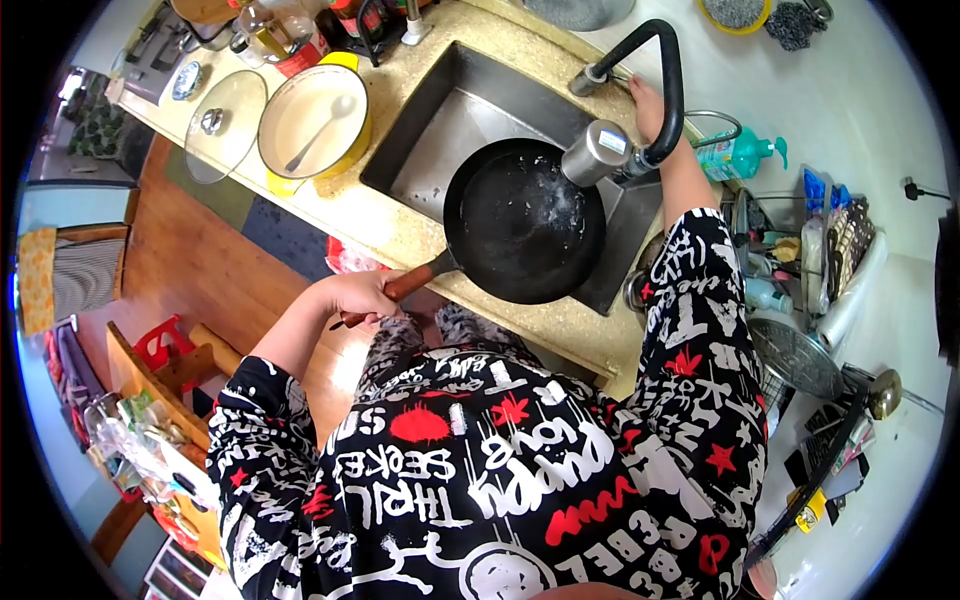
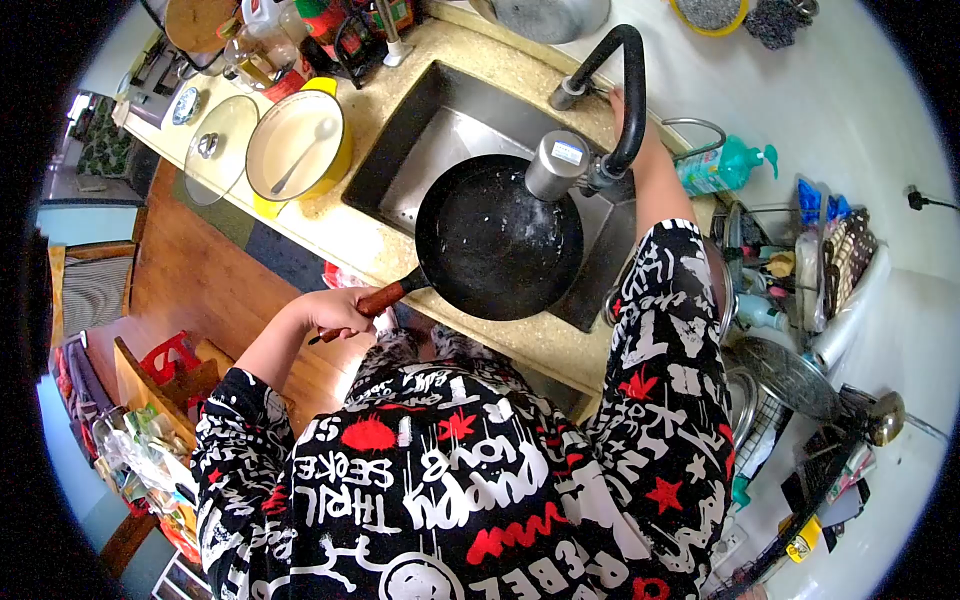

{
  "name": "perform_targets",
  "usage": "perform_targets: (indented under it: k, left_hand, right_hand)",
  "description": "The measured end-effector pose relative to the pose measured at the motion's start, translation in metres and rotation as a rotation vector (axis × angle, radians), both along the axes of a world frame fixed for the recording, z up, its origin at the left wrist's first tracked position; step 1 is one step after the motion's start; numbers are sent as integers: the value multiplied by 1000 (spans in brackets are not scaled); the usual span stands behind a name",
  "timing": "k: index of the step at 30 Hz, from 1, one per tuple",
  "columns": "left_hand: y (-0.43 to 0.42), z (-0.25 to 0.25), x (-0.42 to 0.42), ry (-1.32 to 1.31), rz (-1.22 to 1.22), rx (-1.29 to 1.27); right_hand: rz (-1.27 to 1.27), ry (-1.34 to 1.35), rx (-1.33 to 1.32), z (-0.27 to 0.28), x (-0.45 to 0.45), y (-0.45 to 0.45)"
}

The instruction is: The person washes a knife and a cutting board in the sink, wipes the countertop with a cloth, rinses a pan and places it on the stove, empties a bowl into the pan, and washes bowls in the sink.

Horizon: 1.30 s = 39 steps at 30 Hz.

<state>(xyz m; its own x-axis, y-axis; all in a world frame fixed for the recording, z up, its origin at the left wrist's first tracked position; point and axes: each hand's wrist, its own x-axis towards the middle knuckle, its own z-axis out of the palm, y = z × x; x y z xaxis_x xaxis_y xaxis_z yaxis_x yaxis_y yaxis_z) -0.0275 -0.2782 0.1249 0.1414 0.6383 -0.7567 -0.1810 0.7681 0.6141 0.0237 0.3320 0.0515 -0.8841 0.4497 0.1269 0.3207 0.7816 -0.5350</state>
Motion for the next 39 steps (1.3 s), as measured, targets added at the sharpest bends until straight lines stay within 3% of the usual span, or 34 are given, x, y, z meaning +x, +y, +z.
perform_targets:
  k: [14, 20, 32, 39]
  left_hand:
    - [3, 5, 6, 14, 11, -10]
    - [3, 8, 6, 22, 8, -26]
    - [4, 7, 11, -2, 43, -28]
    - [3, 8, 13, -24, 61, -7]
  right_hand:
    - [1, 30, -61, -38, -3, 33]
    - [94, 99, 109, -41, 0, 35]
    - [-53, 119, -165, -55, -7, 43]
    - [-28, 111, -166, -50, -5, 42]
